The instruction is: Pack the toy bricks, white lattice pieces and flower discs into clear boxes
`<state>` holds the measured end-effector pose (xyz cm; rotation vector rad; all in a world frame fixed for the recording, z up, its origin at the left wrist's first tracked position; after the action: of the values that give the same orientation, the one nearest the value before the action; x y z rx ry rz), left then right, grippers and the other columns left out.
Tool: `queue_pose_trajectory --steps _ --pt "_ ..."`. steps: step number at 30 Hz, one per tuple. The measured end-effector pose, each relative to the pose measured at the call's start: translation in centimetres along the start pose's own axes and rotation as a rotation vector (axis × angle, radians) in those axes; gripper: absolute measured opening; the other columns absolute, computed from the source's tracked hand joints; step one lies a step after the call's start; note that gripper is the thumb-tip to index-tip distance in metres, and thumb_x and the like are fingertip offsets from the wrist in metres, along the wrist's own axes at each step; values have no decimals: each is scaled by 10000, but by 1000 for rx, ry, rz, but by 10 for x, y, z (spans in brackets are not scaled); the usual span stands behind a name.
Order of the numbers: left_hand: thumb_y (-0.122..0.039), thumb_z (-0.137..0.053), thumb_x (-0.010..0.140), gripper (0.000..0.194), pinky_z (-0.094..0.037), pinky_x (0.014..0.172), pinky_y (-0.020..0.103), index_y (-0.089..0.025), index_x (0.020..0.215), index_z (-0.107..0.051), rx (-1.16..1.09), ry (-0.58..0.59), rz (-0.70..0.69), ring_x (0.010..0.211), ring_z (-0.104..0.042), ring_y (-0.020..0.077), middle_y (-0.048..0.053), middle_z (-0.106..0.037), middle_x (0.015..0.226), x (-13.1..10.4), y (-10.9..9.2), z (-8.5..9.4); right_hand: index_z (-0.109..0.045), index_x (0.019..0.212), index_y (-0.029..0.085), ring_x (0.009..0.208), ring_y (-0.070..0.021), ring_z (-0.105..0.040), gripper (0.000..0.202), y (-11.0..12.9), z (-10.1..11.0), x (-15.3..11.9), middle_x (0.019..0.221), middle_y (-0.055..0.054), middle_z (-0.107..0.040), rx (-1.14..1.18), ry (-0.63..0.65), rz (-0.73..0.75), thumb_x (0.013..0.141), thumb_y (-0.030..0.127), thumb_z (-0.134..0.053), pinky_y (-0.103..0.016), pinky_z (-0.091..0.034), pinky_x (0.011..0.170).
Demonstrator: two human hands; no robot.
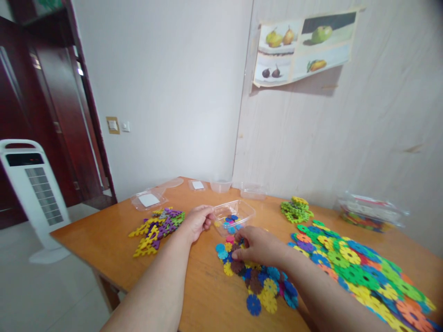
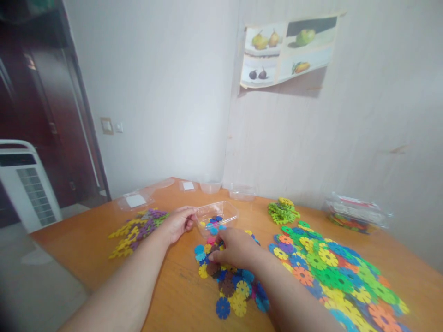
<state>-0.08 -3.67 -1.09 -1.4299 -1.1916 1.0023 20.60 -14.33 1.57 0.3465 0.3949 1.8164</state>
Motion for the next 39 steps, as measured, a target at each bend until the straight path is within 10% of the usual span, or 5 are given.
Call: queue_pose_trajectory --steps 22,30,39 --pt "-341 -679 708 206 -254 406 192 -172 779 -583 -4 12 11 422 -422 50 -27 -562 621 12 11 6 -722 778 193 632 -127 -548 126 -17 9 13 664 19 -639 257 -86 -22 770 229 -602 -229 -380 574" --pt "-346 -712 689 237 -255 412 190 -169 792 -594 -2 -8 21 426 -419 48 -34 -557 619 9 8 4 -550 1170 192 704 -142 -643 425 -5 22 14 831 -20 -676 1049 -307 -166 757 217 -646 -257 -504 663" --pt "-341 -690 700 220 -227 413 187 -175 752 -555 -2 -8 8 408 -403 48 -37 -548 589 2 3 0 -636 821 209 605 -113 -517 132 -11 18 2 671 44 -593 137 46 -92 709 265 -679 -217 -329 517"
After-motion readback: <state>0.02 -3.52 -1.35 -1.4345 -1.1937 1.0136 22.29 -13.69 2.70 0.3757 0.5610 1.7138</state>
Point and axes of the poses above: each hand's wrist, its own x-axis towards the middle knuckle, its own z-axis out of the back of the hand, y = z × x, the point moved 1 cm from there along x, towards the middle knuckle
